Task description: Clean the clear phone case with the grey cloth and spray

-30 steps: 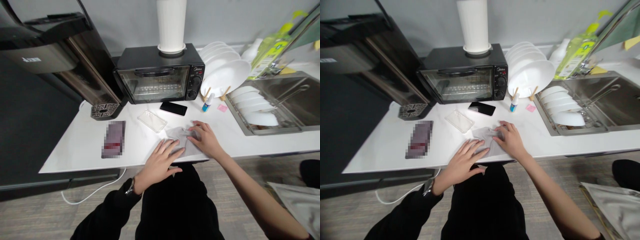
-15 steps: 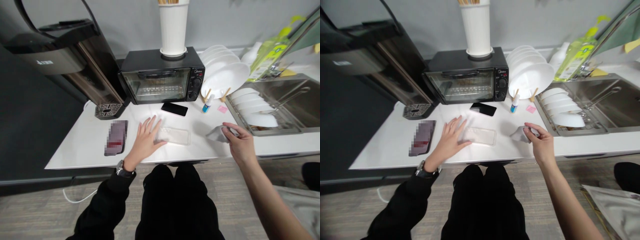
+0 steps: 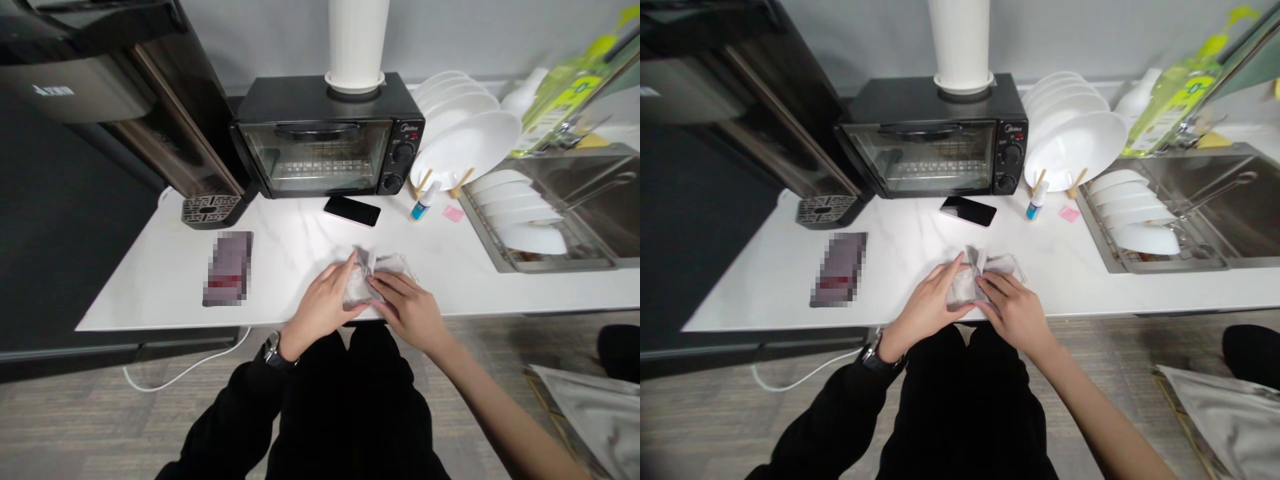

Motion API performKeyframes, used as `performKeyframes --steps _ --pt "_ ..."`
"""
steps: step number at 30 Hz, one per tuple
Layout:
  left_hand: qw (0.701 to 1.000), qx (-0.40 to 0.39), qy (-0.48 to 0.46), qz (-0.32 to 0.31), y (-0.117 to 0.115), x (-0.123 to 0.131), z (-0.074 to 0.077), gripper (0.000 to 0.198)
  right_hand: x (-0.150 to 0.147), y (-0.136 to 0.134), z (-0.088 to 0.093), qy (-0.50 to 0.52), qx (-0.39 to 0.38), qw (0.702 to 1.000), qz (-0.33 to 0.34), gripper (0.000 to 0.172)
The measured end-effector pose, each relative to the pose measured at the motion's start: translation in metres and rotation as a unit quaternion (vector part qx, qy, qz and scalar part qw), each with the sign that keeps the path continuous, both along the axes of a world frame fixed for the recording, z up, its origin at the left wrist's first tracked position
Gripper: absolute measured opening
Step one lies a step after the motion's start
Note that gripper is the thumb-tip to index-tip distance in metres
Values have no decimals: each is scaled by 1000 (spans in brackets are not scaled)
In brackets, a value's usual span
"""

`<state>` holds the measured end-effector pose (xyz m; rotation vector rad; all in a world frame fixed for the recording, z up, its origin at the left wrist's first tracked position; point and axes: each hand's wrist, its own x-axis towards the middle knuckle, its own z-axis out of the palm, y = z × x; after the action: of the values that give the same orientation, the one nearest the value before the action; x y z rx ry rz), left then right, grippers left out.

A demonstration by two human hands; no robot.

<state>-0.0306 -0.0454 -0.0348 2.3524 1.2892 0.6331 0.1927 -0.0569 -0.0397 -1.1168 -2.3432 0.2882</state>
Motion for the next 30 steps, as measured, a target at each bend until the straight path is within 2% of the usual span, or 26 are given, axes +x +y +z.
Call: performKeyframes --steps 2,4,8,12,15,18,19,21,22,24,26,30 --pt "1000 -11 -11 8 0 -1 -1 117 -1 -3 0 -7 -14 999 48 49" --pt "1000 -14 -18 16 0 -1 -2 120 4 0 2 -25 -24 997 69 48" --pt "1000 -7 -16 23 0 -1 -4 121 16 6 4 -55 16 998 -36 39" --pt "999 -14 -13 31 1 -2 -7 120 6 3 3 -39 10 998 46 41" --pt "999 -16 -16 24 1 -4 -7 121 -3 1 2 -37 55 995 -69 34" --pt "999 -21 -11 25 0 -5 -5 121 -1 0 4 -48 27 998 24 43" --pt "999 -23 -11 26 0 -6 -5 120 1 1 5 -54 35 998 17 36" --pt "999 -25 -15 23 0 -7 -5 120 5 1 6 -59 74 993 -75 30" --pt "999 -28 -17 19 0 -7 -6 121 6 0 7 -59 82 991 -84 31" --pt "999 -33 -19 19 1 -8 -7 121 9 -1 8 -47 54 997 12 34" --pt "999 -36 -23 24 1 -9 -7 121 16 -1 9 -48 29 996 68 33" --pt "998 -35 -43 9 3 -10 -4 122 52 8 15 -72 61 996 1 21"
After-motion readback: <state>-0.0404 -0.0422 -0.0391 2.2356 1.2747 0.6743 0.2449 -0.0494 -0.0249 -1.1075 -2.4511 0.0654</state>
